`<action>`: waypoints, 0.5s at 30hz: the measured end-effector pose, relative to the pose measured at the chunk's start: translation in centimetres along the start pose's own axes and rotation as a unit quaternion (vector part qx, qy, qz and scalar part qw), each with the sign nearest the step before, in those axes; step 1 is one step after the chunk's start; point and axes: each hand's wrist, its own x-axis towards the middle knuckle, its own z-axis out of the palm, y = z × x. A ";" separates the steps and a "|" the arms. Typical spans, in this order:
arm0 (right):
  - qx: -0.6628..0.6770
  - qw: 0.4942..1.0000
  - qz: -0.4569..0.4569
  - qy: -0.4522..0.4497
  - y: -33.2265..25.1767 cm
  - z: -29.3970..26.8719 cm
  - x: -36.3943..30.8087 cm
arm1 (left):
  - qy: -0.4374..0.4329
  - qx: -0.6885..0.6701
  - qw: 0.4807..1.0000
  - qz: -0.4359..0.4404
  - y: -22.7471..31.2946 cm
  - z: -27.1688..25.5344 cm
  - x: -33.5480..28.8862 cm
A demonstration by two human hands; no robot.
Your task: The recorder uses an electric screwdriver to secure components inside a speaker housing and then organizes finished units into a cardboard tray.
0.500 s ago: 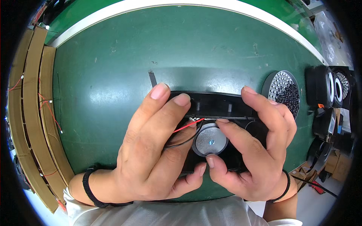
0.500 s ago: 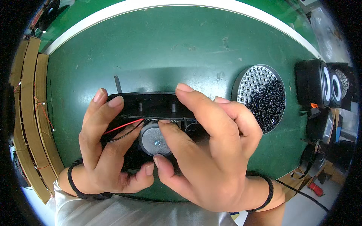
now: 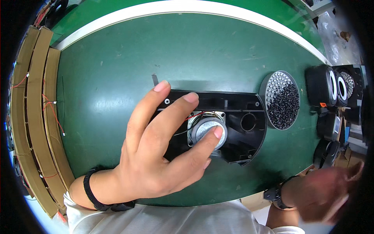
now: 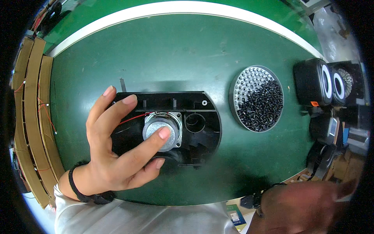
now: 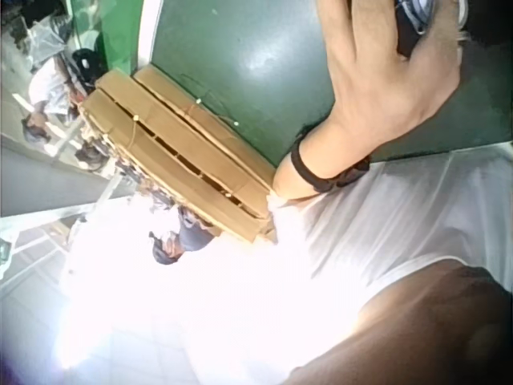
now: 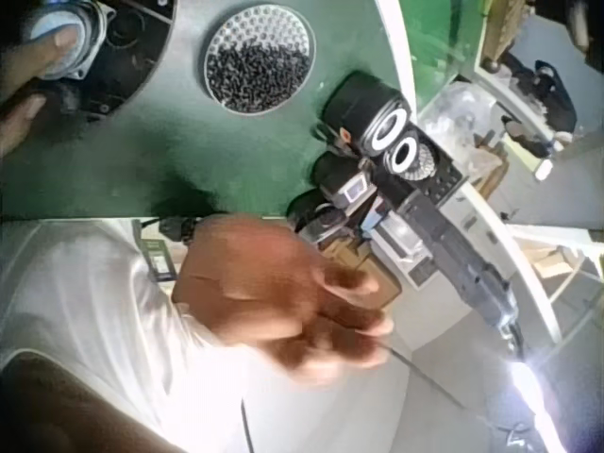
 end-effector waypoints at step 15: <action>-0.232 0.910 -0.020 -0.343 4.6 3.2 -1.3 | 0.006 0.000 1.000 -0.004 0.4 -0.2 0.5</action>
